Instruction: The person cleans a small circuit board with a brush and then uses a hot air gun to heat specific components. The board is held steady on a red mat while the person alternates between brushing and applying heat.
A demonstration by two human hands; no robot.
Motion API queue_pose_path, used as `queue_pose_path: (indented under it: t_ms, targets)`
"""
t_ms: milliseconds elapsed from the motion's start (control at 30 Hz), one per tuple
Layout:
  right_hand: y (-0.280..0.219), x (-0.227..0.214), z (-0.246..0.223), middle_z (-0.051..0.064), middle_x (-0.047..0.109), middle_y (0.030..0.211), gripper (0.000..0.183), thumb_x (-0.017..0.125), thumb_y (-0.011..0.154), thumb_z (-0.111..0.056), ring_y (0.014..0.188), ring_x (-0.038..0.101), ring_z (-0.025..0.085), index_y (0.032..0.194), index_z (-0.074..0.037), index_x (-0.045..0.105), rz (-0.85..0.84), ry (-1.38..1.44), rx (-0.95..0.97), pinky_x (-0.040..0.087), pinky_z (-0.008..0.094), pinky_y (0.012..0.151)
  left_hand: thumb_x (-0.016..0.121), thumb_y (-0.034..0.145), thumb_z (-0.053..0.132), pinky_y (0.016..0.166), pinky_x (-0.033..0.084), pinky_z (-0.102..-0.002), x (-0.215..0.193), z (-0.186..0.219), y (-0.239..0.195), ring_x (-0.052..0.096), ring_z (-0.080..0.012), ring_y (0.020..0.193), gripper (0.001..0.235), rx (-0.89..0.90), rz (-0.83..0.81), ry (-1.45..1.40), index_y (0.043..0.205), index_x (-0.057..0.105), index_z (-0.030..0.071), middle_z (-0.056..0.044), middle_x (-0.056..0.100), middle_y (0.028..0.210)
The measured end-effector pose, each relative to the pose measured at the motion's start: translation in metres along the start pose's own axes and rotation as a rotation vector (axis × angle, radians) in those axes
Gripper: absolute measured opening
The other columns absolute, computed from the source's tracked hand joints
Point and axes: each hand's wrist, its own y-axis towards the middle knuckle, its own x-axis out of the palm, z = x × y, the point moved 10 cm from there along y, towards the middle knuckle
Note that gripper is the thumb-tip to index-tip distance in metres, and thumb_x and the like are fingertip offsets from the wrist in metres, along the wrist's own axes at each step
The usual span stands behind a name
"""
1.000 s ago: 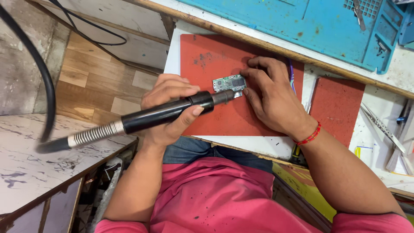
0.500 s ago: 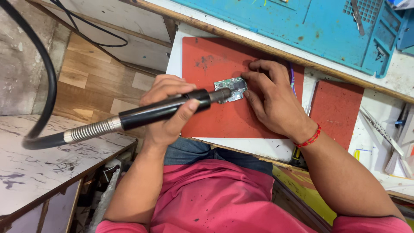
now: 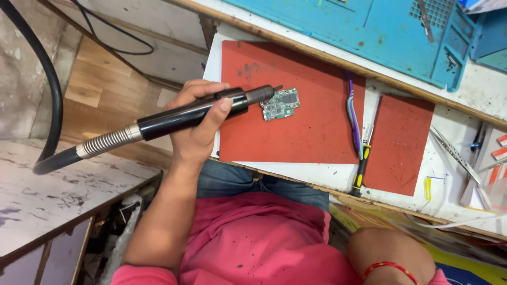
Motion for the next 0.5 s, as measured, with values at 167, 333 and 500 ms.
queue_pose_path:
  t_ms: [167, 333, 500]
  targets:
    - [0.011, 0.010, -0.008, 0.017, 0.067, 0.113, 0.033, 0.074, 0.089, -0.010, 0.103, 0.066, 0.039, 0.119, -0.003, 0.063, -0.083, -0.002, -0.031, 0.054, 0.047, 0.087, 0.077, 0.099, 0.023, 0.095, 0.055, -0.029, -0.009, 0.002, -0.009, 0.069, -0.0151, 0.098, 0.027, 0.030, 0.014, 0.052, 0.113, 0.072, 0.001, -0.011, 0.073, 0.111]
    - [0.029, 0.001, 0.004, 0.017, 0.067, 0.109, 0.034, 0.073, 0.088, -0.013, 0.096, 0.066, 0.040, 0.119, -0.003, 0.062, -0.096, -0.024, -0.016, 0.054, 0.048, 0.081, 0.078, 0.098, 0.023, 0.089, 0.054, -0.029, -0.005, -0.001, -0.005, 0.067, -0.0160, 0.096, 0.027, 0.025, 0.004, 0.036, 0.110, 0.072, 0.000, -0.011, 0.073, 0.108]
    - [0.056, -0.026, 0.030, 0.018, 0.068, 0.105, 0.036, 0.071, 0.087, -0.017, 0.090, 0.066, 0.041, 0.119, -0.003, 0.061, -0.062, -0.066, 0.035, 0.053, 0.048, 0.074, 0.078, 0.097, 0.023, 0.091, 0.055, -0.029, -0.003, 0.001, -0.005, 0.068, -0.0152, 0.098, 0.027, 0.048, -0.011, 0.031, 0.110, 0.072, 0.000, -0.011, 0.072, 0.109]
